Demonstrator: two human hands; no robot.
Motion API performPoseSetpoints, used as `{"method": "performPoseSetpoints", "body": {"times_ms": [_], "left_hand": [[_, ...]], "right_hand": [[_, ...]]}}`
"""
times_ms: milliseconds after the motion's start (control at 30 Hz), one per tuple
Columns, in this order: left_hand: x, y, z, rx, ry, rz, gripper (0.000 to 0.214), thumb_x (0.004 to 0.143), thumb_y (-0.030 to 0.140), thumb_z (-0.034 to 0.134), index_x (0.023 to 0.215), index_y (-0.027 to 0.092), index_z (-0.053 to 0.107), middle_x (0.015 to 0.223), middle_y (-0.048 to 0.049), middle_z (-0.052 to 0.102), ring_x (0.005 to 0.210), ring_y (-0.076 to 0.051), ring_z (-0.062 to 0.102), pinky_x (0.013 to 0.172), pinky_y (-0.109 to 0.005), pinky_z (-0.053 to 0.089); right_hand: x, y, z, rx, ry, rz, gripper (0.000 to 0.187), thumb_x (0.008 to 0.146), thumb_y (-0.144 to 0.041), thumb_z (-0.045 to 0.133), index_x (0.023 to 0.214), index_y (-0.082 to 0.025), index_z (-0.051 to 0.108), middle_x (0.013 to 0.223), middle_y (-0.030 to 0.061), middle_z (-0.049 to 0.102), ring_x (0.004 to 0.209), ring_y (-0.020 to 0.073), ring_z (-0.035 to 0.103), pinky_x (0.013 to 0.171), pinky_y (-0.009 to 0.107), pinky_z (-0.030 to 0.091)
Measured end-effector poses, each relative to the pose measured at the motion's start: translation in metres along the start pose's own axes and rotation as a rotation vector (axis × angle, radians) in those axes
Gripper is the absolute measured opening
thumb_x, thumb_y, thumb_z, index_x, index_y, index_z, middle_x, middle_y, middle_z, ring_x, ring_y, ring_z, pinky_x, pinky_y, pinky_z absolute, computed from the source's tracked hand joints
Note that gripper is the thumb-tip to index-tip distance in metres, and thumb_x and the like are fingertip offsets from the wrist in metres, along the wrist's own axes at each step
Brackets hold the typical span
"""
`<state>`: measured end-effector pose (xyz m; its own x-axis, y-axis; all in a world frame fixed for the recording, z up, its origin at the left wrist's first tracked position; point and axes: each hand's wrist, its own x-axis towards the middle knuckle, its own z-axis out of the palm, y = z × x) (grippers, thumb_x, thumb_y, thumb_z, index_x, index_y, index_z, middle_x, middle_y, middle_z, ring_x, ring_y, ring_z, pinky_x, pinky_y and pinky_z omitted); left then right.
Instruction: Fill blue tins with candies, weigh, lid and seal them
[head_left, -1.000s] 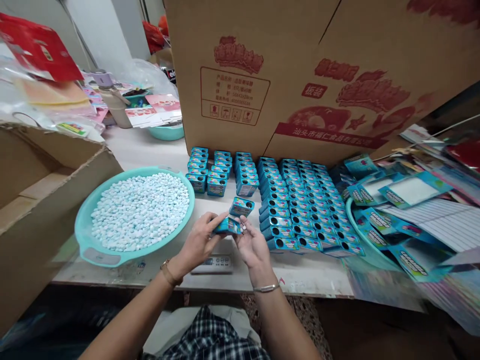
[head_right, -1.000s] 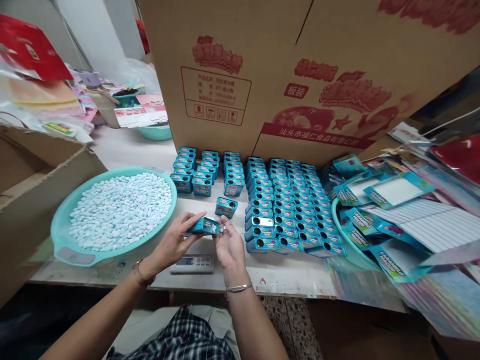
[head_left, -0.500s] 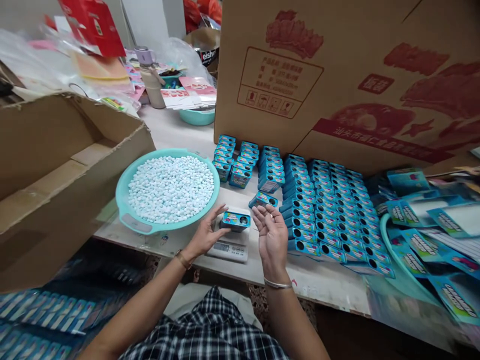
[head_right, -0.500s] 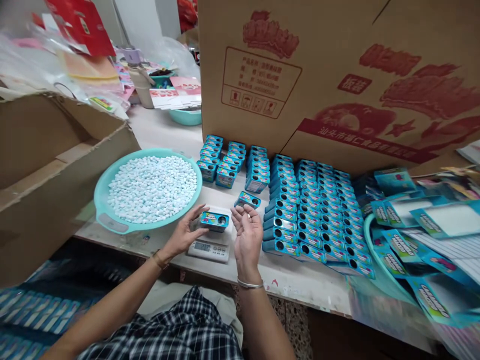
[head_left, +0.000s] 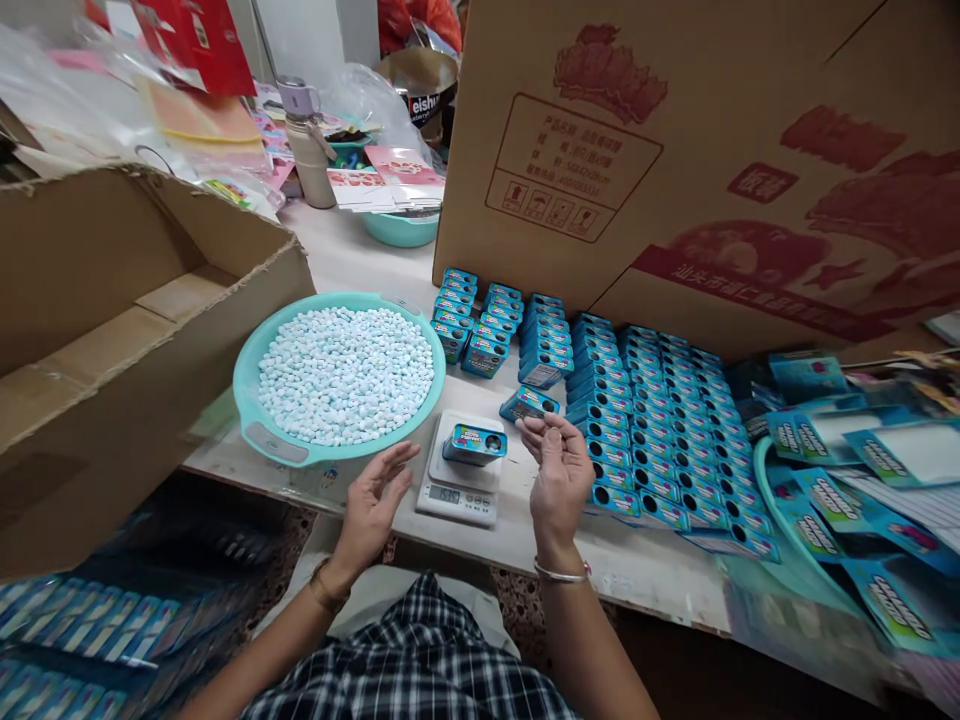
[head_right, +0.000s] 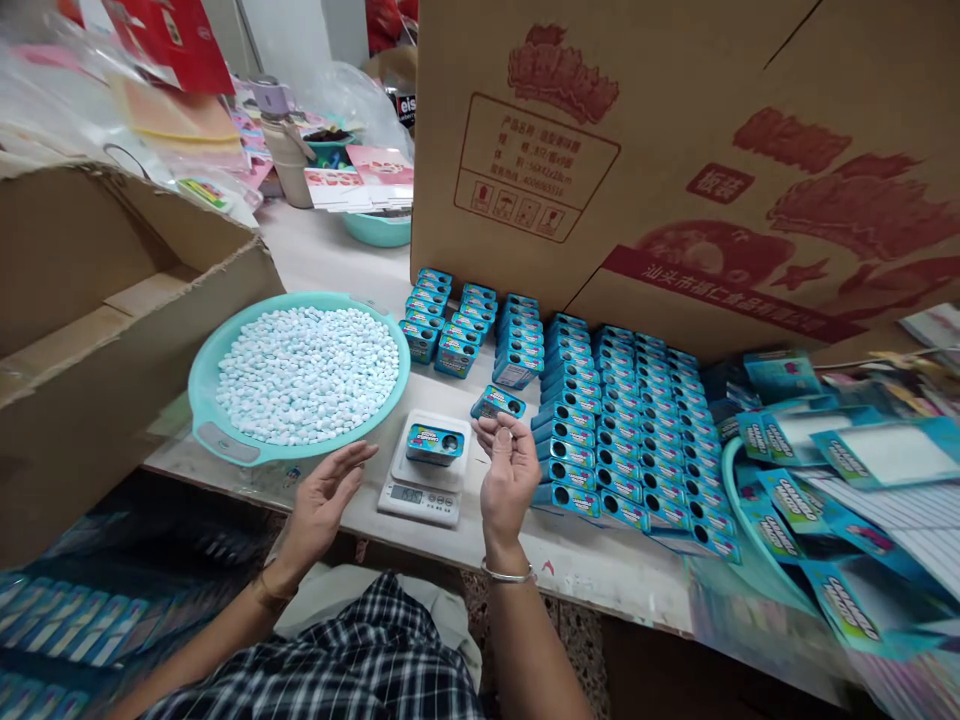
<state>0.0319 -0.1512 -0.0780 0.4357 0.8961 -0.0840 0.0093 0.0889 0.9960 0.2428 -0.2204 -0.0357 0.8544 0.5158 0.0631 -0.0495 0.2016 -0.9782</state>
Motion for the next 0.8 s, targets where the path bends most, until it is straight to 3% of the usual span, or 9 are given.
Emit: {"method": "performPoseSetpoints", "body": {"times_ms": [467,633,700,800], "left_hand": [[-0.011,-0.007,0.004,-0.003,0.026,-0.113,0.044,0.087,0.043,0.06,0.121,0.014,0.058,0.121,-0.0153,0.069,0.116,-0.025,0.063,0.101,-0.039,0.049],[-0.013,-0.009,0.004,-0.003,0.02,-0.12,0.046,0.086,0.044,0.061,0.121,0.015,0.059,0.12,-0.0148,0.069,0.116,-0.026,0.063,0.099,-0.039,0.05],[-0.014,-0.009,0.002,0.007,0.019,-0.115,0.045,0.087,0.044,0.06,0.121,0.015,0.058,0.121,-0.0147,0.069,0.117,-0.026,0.063,0.1,-0.039,0.05],[-0.014,-0.006,-0.002,0.03,0.028,-0.074,0.043,0.088,0.042,0.06,0.122,0.016,0.058,0.123,-0.0142,0.068,0.119,-0.025,0.061,0.101,-0.039,0.049]], "right_hand": [[-0.013,0.006,0.015,-0.2,-0.053,-0.144,0.024,0.094,-0.038,0.053,0.108,-0.02,0.061,0.102,0.007,0.072,0.099,0.0205,0.067,0.099,0.044,0.047],[-0.015,0.003,0.019,-0.241,-0.223,-0.086,0.024,0.093,-0.036,0.054,0.106,-0.022,0.068,0.113,0.0062,0.07,0.113,0.0204,0.061,0.107,0.039,0.039],[-0.012,-0.001,0.015,-0.248,-0.194,-0.103,0.025,0.094,-0.035,0.052,0.108,-0.021,0.069,0.118,0.0067,0.069,0.118,0.0206,0.058,0.109,0.039,0.036],[-0.003,-0.016,0.002,-0.261,-0.048,-0.195,0.027,0.095,-0.035,0.05,0.11,-0.02,0.066,0.119,0.0083,0.068,0.118,0.0213,0.058,0.11,0.043,0.036]]}}
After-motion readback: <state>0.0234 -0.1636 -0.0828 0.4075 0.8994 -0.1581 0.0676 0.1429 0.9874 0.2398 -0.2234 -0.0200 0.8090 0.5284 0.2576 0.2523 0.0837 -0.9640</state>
